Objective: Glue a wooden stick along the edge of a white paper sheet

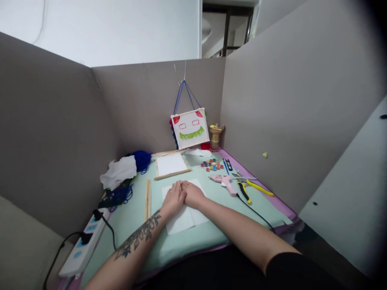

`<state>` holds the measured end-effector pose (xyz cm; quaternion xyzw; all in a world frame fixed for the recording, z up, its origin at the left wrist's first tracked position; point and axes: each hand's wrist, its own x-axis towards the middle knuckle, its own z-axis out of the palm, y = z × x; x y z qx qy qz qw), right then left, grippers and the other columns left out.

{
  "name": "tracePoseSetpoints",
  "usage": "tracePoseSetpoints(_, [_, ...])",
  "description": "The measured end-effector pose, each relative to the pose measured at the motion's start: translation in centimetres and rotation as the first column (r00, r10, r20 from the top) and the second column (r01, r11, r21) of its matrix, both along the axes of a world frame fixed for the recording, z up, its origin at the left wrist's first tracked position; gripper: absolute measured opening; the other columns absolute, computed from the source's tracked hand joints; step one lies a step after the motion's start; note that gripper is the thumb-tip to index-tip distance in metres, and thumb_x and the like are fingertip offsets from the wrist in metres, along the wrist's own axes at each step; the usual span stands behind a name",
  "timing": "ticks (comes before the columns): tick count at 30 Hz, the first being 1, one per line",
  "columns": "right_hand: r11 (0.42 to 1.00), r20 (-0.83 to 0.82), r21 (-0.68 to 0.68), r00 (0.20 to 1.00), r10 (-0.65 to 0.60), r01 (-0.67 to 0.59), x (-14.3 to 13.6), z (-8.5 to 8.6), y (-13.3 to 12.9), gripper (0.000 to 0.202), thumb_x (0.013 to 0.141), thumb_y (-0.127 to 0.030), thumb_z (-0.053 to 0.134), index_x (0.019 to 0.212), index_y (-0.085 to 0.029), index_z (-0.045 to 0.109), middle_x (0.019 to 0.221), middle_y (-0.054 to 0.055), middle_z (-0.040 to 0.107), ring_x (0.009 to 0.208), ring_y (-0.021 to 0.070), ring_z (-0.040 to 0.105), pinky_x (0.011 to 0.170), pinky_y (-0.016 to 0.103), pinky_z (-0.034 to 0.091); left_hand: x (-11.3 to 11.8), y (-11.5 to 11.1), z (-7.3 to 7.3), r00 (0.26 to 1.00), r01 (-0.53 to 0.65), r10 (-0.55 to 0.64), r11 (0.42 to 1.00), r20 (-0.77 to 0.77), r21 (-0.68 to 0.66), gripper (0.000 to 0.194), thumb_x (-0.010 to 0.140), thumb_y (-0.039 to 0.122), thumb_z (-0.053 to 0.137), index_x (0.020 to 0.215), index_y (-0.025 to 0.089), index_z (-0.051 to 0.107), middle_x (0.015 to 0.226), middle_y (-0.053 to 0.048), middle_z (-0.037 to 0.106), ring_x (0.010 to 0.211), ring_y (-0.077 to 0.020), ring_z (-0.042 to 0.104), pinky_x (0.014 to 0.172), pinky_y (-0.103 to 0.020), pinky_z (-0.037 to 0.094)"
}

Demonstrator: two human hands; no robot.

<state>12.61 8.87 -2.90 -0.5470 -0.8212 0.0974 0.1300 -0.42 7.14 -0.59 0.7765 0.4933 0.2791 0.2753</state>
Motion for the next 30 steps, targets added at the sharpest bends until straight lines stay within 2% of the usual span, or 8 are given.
tracePoseSetpoints(2, [0.987, 0.003, -0.023, 0.987, -0.162, 0.162, 0.2, 0.0, 0.3, 0.056, 0.090, -0.026, 0.035, 0.140, -0.001, 0.035, 0.146, 0.021, 0.034, 0.138, 0.0253, 0.025, 0.111, 0.036, 0.019, 0.1, 0.0, -0.7, 0.981, -0.017, 0.021, 1.000, -0.194, 0.020, 0.068, 0.088, 0.050, 0.036, 0.140, 0.007, 0.036, 0.149, -0.018, 0.031, 0.140, -0.0336, 0.015, 0.112, -0.054, 0.009])
tracePoseSetpoints(5, [0.939, 0.026, -0.060, 0.941, -0.338, 0.339, 0.3, 0.1, 1.2, 0.061, 0.091, -0.033, 0.033, 0.142, 0.000, 0.030, 0.149, 0.021, 0.026, 0.139, 0.0289, 0.019, 0.111, 0.043, 0.018, 0.3, -0.5, -1.3, 0.863, 0.020, 0.031, 0.995, -0.505, 0.095, 0.068, 0.091, 0.053, 0.023, 0.142, 0.009, 0.031, 0.151, -0.015, 0.027, 0.141, -0.0305, 0.016, 0.112, -0.050, 0.015])
tracePoseSetpoints(7, [0.908, 0.037, -0.076, 0.912, -0.409, 0.411, 0.1, 0.2, 1.9, 0.067, 0.090, -0.040, 0.034, 0.143, 0.000, 0.027, 0.151, 0.021, 0.022, 0.140, 0.0303, 0.016, 0.110, 0.045, 0.016, 0.4, -0.7, -1.2, 0.803, 0.043, 0.040, 0.991, -0.594, 0.125, 0.072, 0.091, 0.056, 0.018, 0.145, 0.009, 0.026, 0.151, -0.015, 0.026, 0.141, -0.0300, 0.017, 0.111, -0.048, 0.018])
tracePoseSetpoints(11, [0.884, 0.049, -0.075, 0.887, -0.459, 0.462, -0.2, 0.3, 2.3, 0.071, 0.089, -0.045, 0.036, 0.142, 0.001, 0.028, 0.150, 0.023, 0.024, 0.139, 0.0313, 0.019, 0.110, 0.044, 0.016, 0.4, -0.6, -1.0, 0.771, 0.058, 0.041, 0.989, -0.635, 0.135, 0.076, 0.090, 0.059, 0.016, 0.146, 0.008, 0.022, 0.151, -0.016, 0.024, 0.140, -0.0306, 0.018, 0.110, -0.048, 0.020])
tracePoseSetpoints(16, [0.894, 0.078, -0.027, 0.893, -0.444, 0.447, 0.0, 0.5, 1.9, 0.061, 0.090, -0.038, 0.037, 0.134, 0.004, 0.040, 0.138, 0.027, 0.042, 0.132, 0.0298, 0.034, 0.107, 0.039, 0.021, 0.4, -0.4, -1.2, 0.769, 0.060, 0.042, 0.989, -0.638, 0.138, 0.080, 0.089, 0.062, 0.017, 0.145, 0.006, 0.024, 0.151, -0.017, 0.024, 0.141, -0.0308, 0.017, 0.111, -0.048, 0.018])
tracePoseSetpoints(21, [0.886, 0.118, 0.016, 0.879, -0.462, 0.463, 0.0, 1.2, 3.1, 0.058, 0.090, -0.036, 0.038, 0.129, 0.006, 0.046, 0.132, 0.032, 0.046, 0.126, 0.0347, 0.041, 0.102, 0.044, 0.029, 0.4, -0.4, -1.3, 0.768, 0.059, 0.049, 0.988, -0.639, 0.146, 0.077, 0.090, 0.059, 0.018, 0.144, 0.004, 0.025, 0.151, -0.017, 0.024, 0.140, -0.0311, 0.017, 0.111, -0.047, 0.019])
tracePoseSetpoints(26, [0.927, 0.148, 0.014, 0.916, -0.372, 0.374, -0.1, 1.1, 3.5, 0.038, 0.090, -0.027, 0.040, 0.105, -0.005, 0.067, 0.112, 0.027, 0.062, 0.108, 0.0323, 0.056, 0.091, 0.043, 0.038, 0.3, -0.3, -1.3, 0.758, 0.066, 0.052, 0.986, -0.650, 0.155, 0.077, 0.090, 0.058, 0.017, 0.144, 0.004, 0.026, 0.151, -0.018, 0.024, 0.140, -0.0307, 0.017, 0.110, -0.047, 0.020])
tracePoseSetpoints(30, [0.927, 0.148, 0.052, 0.915, -0.376, 0.372, 0.2, 0.8, 3.3, 0.046, 0.092, -0.029, 0.033, 0.118, 0.000, 0.059, 0.117, 0.029, 0.058, 0.112, 0.0330, 0.052, 0.093, 0.045, 0.036, 0.3, -0.2, -1.5, 0.755, 0.068, 0.053, 0.985, -0.654, 0.158, 0.075, 0.091, 0.057, 0.017, 0.144, 0.005, 0.026, 0.151, -0.018, 0.023, 0.140, -0.0307, 0.017, 0.110, -0.047, 0.020])
